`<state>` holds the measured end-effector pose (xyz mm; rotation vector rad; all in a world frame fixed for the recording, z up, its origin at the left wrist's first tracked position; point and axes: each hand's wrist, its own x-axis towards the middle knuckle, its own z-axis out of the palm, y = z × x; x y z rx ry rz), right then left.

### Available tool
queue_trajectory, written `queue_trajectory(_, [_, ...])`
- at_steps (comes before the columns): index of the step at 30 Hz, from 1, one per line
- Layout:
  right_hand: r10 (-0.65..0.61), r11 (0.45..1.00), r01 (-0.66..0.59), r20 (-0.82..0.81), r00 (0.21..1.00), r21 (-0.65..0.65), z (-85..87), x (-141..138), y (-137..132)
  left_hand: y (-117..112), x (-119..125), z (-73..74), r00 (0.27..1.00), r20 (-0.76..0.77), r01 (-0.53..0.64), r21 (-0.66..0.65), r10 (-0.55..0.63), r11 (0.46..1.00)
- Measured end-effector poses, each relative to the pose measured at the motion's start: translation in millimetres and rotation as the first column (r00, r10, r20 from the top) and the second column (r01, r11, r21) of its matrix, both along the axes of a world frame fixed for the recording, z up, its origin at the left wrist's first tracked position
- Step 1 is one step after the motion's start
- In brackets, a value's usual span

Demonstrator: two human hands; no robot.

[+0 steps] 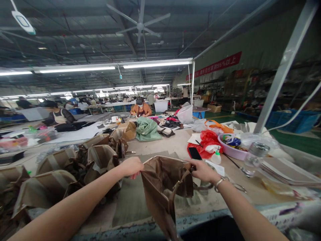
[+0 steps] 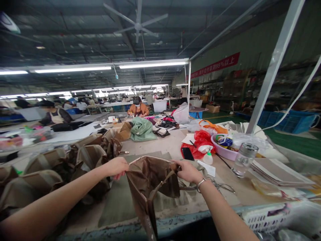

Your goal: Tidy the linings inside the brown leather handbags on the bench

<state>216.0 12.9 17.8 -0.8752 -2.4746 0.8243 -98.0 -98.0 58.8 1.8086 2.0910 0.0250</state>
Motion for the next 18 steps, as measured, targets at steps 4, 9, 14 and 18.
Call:
queue_trajectory(4, [-0.121, 0.993, 0.121, 0.043, 0.992, 0.014, -25.3, -12, 10, -31, 12, -8.7, 1.0, -0.02, -0.017, -0.103, 0.015, 0.995])
queue_trajectory(9, [-0.054, 0.995, 0.056, -0.029, 0.998, 0.083, -54.7, -14, 13, -27, 33, -0.6, 0.967, -0.223, 0.21, 0.403, -0.127, 0.891])
queue_trajectory(14, [-0.114, 0.982, 0.122, -0.06, 0.992, 0.145, -67.2, -11, 21, 17, 71, -11.1, 0.889, -0.175, 0.445, 0.553, -0.424, 0.705])
queue_trajectory(18, [-0.081, 0.996, 0.087, -0.155, 0.985, 0.034, -61.5, 1, 17, 49, 88, -27.8, 0.851, -0.18, 0.505, 0.533, -0.493, 0.679])
